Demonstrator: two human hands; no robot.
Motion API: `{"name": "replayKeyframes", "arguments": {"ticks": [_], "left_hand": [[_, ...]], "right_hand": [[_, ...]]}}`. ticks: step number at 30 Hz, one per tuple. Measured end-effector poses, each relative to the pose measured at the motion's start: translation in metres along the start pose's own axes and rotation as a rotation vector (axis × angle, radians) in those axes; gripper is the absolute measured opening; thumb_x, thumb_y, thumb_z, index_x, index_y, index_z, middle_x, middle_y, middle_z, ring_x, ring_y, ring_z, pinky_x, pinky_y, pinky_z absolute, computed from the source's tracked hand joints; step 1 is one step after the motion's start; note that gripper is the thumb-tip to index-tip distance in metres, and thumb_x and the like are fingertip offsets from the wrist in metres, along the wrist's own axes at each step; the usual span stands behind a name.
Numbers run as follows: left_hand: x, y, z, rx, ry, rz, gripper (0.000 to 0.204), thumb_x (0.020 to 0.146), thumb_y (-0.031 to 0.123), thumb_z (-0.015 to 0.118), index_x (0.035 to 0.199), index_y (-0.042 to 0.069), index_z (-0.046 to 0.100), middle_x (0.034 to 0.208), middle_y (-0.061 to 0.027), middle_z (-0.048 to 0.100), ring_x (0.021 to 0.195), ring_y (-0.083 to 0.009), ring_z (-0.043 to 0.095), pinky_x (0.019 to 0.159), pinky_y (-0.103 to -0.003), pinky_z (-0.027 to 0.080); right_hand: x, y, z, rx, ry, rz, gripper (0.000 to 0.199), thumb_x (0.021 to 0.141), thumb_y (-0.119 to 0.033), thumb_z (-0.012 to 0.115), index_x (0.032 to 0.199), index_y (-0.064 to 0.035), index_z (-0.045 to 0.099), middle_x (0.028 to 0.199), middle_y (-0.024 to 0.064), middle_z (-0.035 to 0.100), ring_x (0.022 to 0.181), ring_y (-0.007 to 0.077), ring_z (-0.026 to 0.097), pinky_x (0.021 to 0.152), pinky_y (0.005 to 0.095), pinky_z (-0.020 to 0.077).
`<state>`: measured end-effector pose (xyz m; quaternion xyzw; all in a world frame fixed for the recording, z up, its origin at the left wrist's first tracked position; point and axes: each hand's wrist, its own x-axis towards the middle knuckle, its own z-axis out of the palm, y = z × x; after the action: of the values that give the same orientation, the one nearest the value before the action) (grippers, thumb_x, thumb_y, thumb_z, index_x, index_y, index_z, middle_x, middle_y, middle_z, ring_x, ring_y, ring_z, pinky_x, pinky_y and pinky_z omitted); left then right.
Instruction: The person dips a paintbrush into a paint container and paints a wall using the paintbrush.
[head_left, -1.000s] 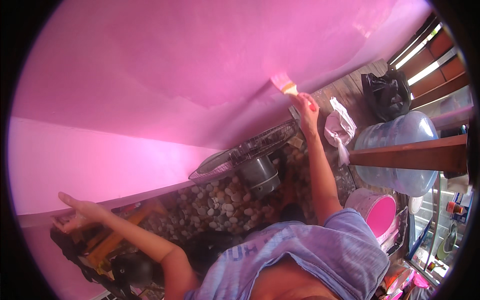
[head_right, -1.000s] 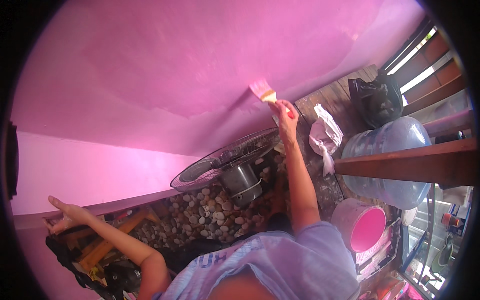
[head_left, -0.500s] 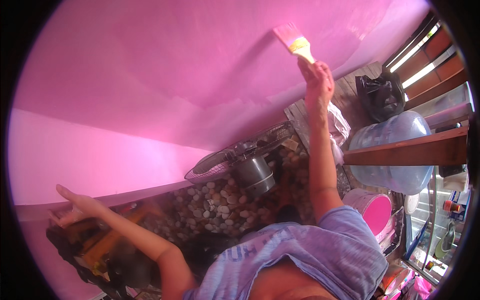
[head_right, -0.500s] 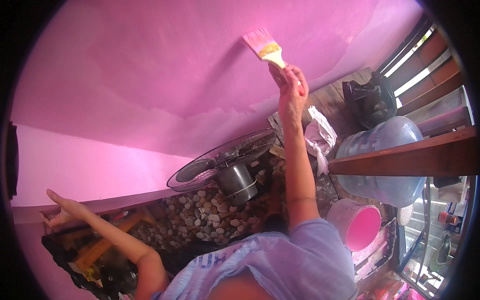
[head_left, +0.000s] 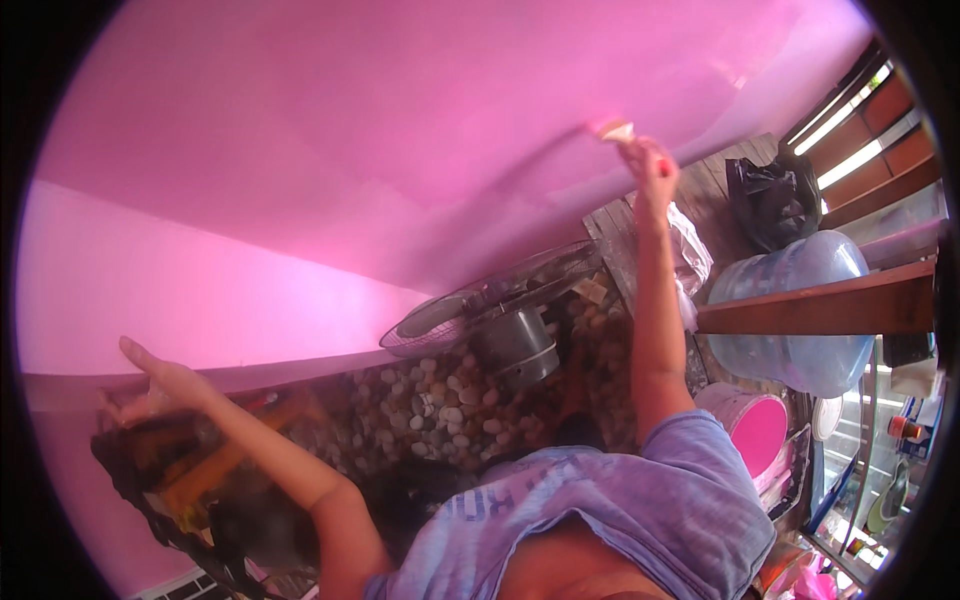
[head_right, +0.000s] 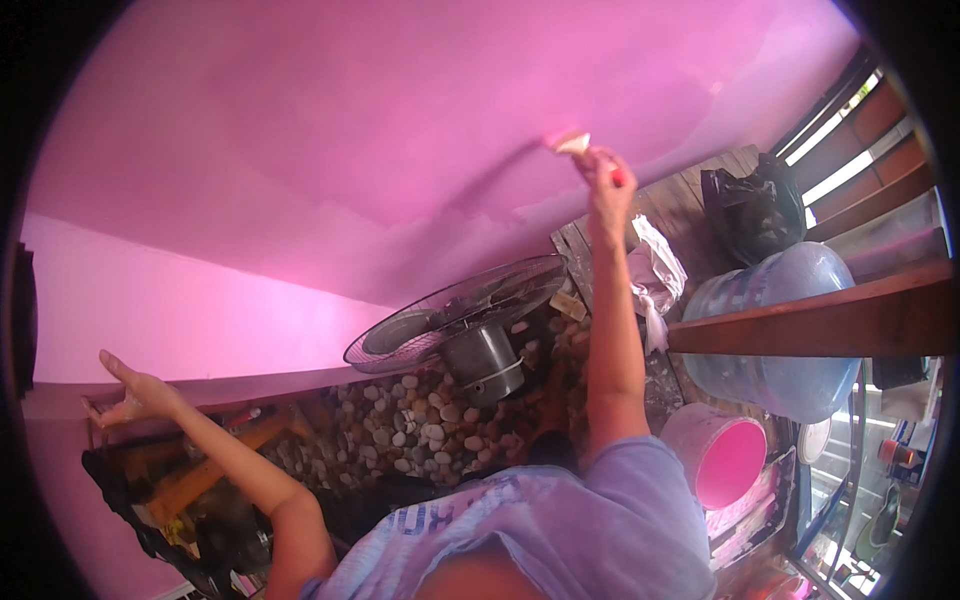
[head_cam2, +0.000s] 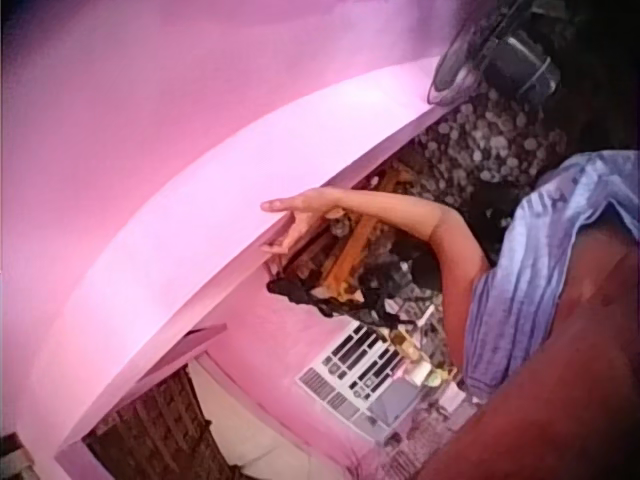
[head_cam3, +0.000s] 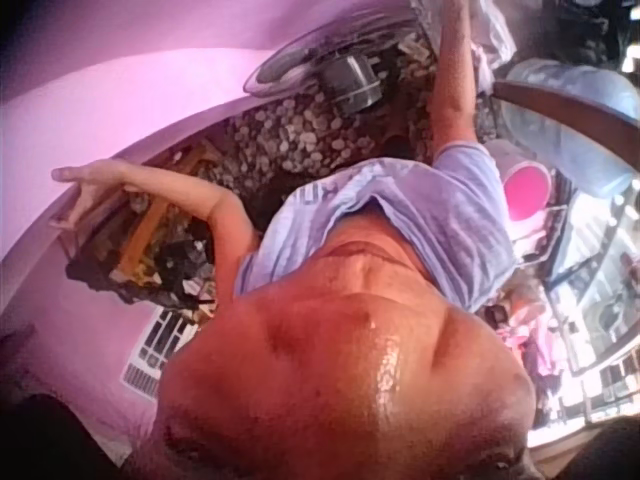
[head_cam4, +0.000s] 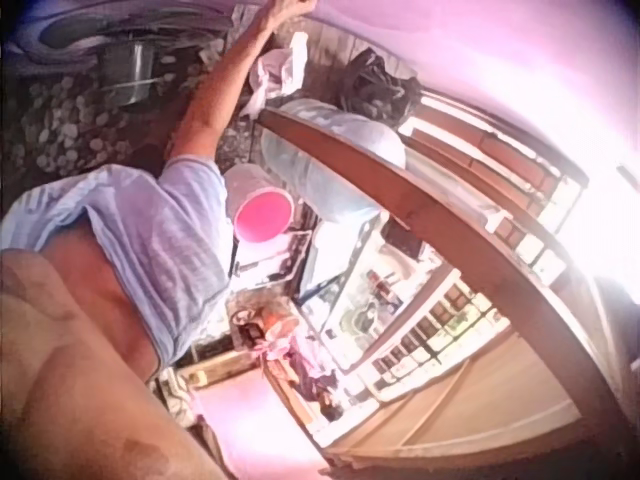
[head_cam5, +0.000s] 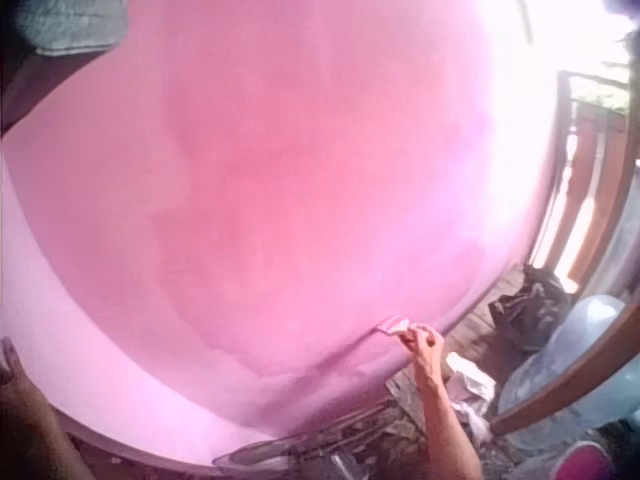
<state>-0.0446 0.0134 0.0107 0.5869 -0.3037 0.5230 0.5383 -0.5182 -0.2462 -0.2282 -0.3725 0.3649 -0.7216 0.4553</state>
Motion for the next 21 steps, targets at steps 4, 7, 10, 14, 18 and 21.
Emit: {"name": "replayKeyframes", "arguments": {"ticks": [4, 7, 10, 14, 18, 21], "left_hand": [[0.003, -0.001, -0.004, 0.005, -0.007, 0.034, 0.067, 0.073, 0.016, 0.077, 0.121, -0.001, 0.034, 0.120, -0.0182, 0.029, 0.111, -0.0306, 0.042, 0.090, -0.042, 0.050], [0.000, 0.013, -0.002, -0.156, -0.012, -0.110, 0.068, 0.072, 0.017, 0.077, 0.121, 0.000, 0.034, 0.121, -0.0187, 0.029, 0.109, -0.0308, 0.044, 0.087, -0.042, 0.052], [0.003, 0.007, -0.004, -0.046, -0.006, -0.058, 0.069, 0.072, 0.021, 0.078, 0.122, 0.001, 0.034, 0.121, -0.0187, 0.031, 0.106, -0.0312, 0.046, 0.083, -0.041, 0.054], [0.001, 0.011, -0.003, 0.048, -0.012, -0.040, 0.072, 0.071, 0.025, 0.079, 0.123, 0.001, 0.035, 0.118, -0.0176, 0.037, 0.107, -0.0302, 0.047, 0.087, -0.041, 0.051], [0.002, 0.012, -0.007, 0.061, -0.010, -0.023, 0.072, 0.070, 0.026, 0.079, 0.122, 0.001, 0.036, 0.118, -0.0175, 0.037, 0.106, -0.0298, 0.048, 0.088, -0.040, 0.050], [0.000, 0.012, -0.008, 0.045, -0.018, -0.023, 0.072, 0.070, 0.026, 0.079, 0.122, 0.001, 0.036, 0.118, -0.0180, 0.038, 0.105, -0.0295, 0.048, 0.087, -0.040, 0.050]], "right_hand": [[-0.012, -0.060, 0.014, 0.314, -0.059, -0.045, 0.017, 0.090, -0.013, 0.052, 0.095, 0.0030, 0.055, 0.097, 0.0188, 0.063, 0.095, 0.0313, 0.063, 0.090, 0.0403, 0.0507], [-0.025, -0.013, -0.004, -0.169, -0.241, 0.152, 0.020, 0.092, -0.019, 0.049, 0.095, -0.0011, 0.057, 0.091, 0.0183, 0.067, 0.086, 0.0259, 0.067, 0.085, 0.0363, 0.0522], [-0.034, 0.022, 0.001, -0.310, -0.327, 0.500, 0.030, 0.089, -0.025, 0.052, 0.100, 0.0018, 0.059, 0.093, 0.0198, 0.066, 0.084, 0.0229, 0.066, 0.082, 0.0314, 0.0528], [-0.013, 0.033, 0.027, -0.243, -0.327, 0.549, 0.029, 0.089, -0.022, 0.050, 0.100, 0.0033, 0.058, 0.095, 0.0204, 0.065, 0.089, 0.0247, 0.064, 0.086, 0.0339, 0.0513], [-0.036, -0.025, 0.077, -0.028, -0.251, 0.374, 0.023, 0.089, -0.019, 0.050, 0.093, 0.0025, 0.058, 0.099, 0.0208, 0.063, 0.098, 0.0307, 0.062, 0.091, 0.0392, 0.0502], [-0.062, -0.091, 0.105, 0.313, -0.171, 0.023, 0.014, 0.091, -0.011, 0.047, 0.091, 0.0012, 0.052, 0.100, 0.0207, 0.060, 0.101, 0.0334, 0.061, 0.094, 0.0412, 0.0484]]}}
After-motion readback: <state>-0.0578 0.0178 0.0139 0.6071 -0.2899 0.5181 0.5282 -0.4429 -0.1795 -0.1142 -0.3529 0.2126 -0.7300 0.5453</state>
